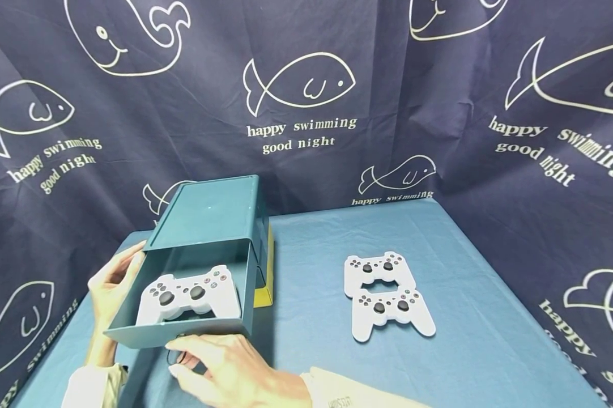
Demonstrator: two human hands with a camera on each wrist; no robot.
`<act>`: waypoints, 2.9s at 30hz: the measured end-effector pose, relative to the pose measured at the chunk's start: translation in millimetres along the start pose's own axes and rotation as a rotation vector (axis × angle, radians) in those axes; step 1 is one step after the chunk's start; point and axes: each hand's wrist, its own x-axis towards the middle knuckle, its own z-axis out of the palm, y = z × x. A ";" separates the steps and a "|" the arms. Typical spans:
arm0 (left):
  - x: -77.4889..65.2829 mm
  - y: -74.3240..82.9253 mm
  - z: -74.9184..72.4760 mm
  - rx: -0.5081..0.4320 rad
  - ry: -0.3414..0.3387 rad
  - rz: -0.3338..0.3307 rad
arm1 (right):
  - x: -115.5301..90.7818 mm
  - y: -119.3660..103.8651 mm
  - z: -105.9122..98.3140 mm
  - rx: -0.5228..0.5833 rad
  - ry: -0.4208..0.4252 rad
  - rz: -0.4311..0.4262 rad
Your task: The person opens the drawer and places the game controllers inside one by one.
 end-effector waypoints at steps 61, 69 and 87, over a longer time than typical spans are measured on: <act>2.2 -4.6 3.3 0.021 0.036 0.055 | 39.1 58.1 -6.5 0.236 0.070 0.250; 1.9 -7.9 2.8 -0.016 0.038 0.091 | 47.2 69.1 -8.3 0.253 0.086 0.246; -0.6 -6.9 1.8 -0.011 0.030 0.066 | 55.7 86.2 -11.5 0.241 0.079 0.284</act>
